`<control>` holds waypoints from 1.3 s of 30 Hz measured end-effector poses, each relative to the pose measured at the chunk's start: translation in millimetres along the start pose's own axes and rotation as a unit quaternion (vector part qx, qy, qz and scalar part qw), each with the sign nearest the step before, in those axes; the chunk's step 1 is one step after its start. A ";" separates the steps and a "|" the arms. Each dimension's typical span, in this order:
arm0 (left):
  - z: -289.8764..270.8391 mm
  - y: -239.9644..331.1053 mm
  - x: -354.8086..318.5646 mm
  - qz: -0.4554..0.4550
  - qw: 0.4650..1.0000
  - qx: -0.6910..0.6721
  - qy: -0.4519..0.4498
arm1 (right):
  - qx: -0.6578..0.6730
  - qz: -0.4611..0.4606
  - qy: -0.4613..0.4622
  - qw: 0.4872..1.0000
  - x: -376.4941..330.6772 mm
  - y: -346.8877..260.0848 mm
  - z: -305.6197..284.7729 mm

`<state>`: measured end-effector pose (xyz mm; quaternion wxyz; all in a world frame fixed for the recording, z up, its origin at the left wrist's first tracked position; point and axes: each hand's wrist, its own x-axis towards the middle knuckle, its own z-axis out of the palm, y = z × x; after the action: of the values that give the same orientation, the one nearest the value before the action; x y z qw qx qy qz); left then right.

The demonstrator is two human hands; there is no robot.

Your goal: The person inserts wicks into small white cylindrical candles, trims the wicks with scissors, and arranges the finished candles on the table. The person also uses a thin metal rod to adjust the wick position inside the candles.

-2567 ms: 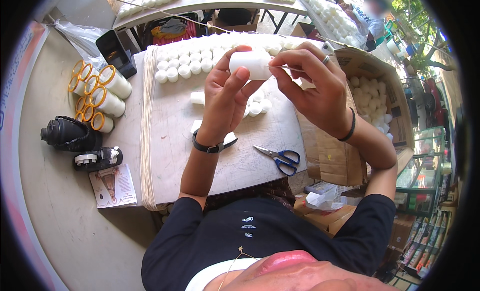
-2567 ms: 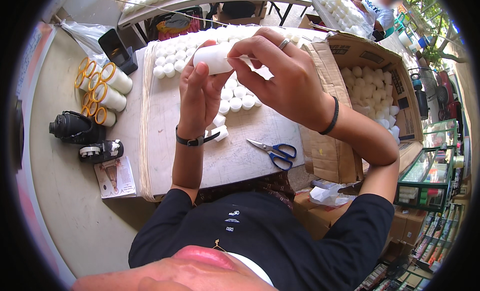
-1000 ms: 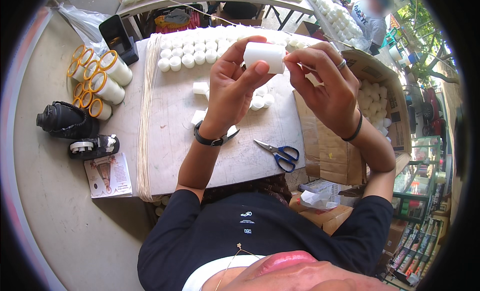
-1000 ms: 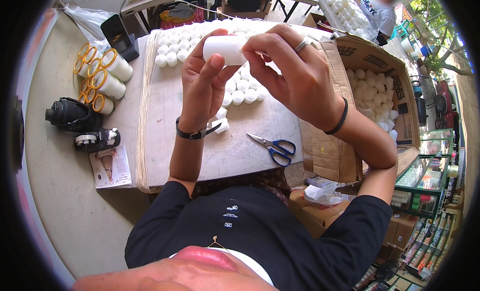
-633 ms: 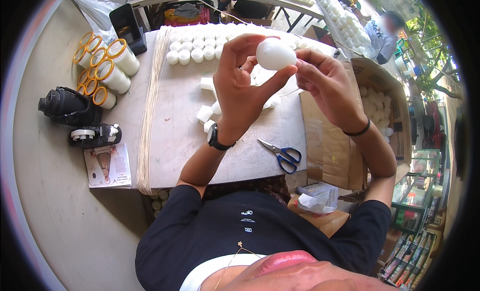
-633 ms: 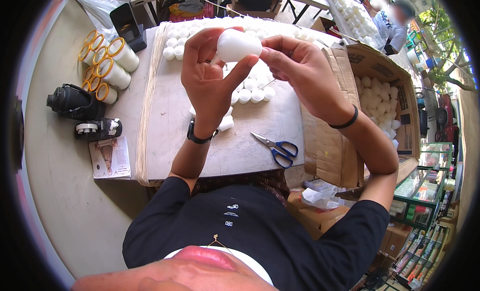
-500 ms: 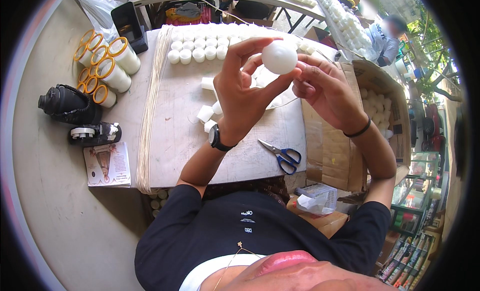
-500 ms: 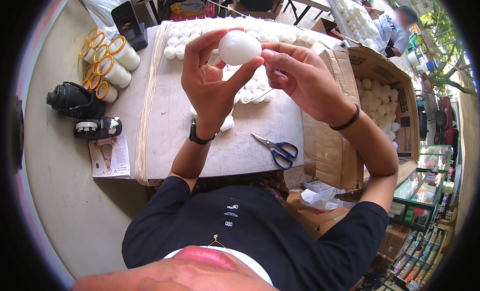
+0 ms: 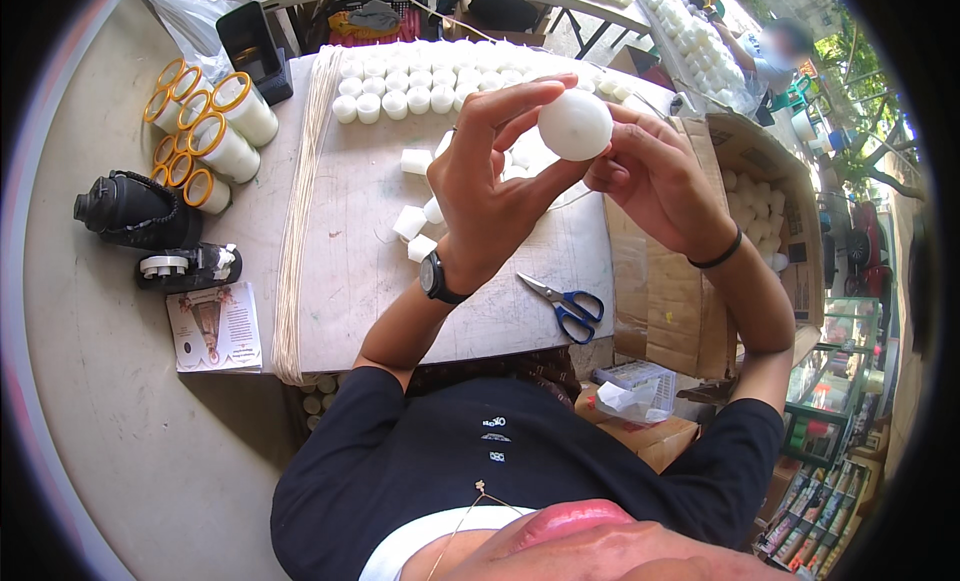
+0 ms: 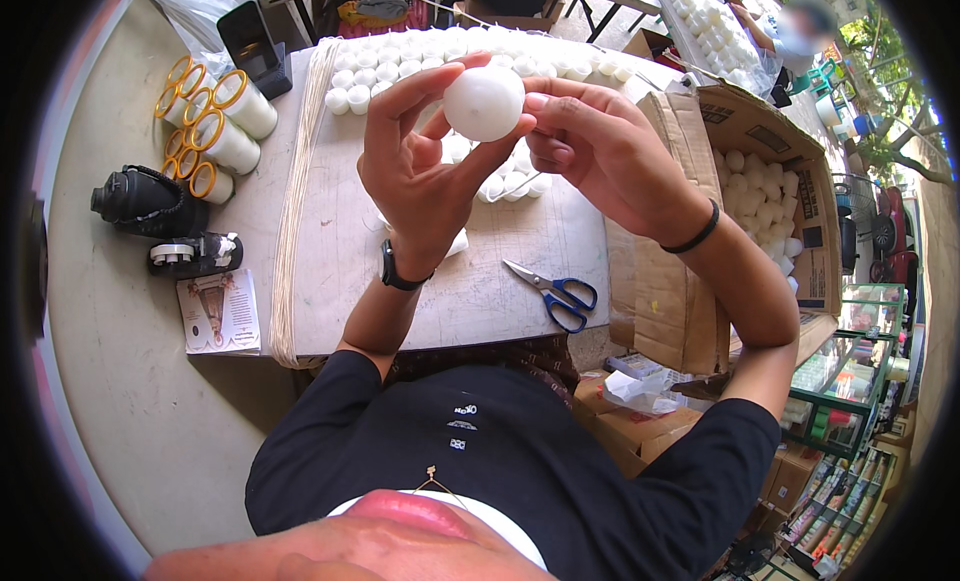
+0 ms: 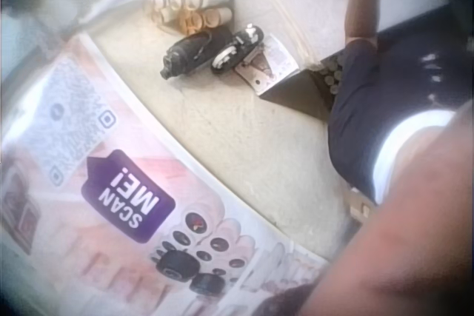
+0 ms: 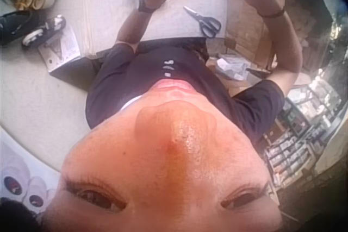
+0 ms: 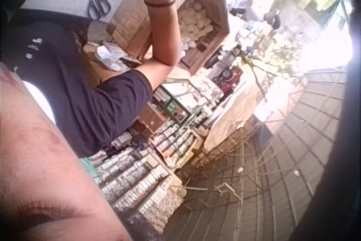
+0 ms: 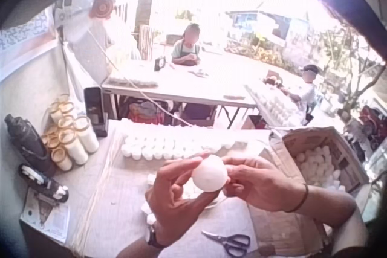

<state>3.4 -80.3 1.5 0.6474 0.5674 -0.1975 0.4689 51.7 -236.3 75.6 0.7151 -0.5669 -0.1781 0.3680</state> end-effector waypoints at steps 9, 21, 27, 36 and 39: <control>-0.8 0.1 -1.5 -0.005 1.000 0.022 0.001 | 0.002 0.001 -0.008 1.000 1.4 4.4 -6.2; -1.0 1.7 -4.8 0.012 0.999 0.050 -0.010 | -0.105 -0.006 0.051 0.993 4.2 9.0 -13.0; -4.8 2.2 -4.6 0.028 0.997 0.072 -0.006 | -0.082 -0.011 0.105 0.991 7.4 10.4 -7.6; -27.0 -6.9 7.5 -0.176 0.984 0.012 0.007 | -0.208 -0.150 0.135 0.957 2.9 -4.3 -9.2; -16.2 2.9 11.1 -0.199 0.980 -0.008 -0.018 | -0.313 -0.175 0.154 0.921 -3.6 -3.7 6.9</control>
<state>1.9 -61.4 7.4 0.7289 0.5982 -0.0957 0.3190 45.9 -234.5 81.8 0.5728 -0.7714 -0.2682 0.0704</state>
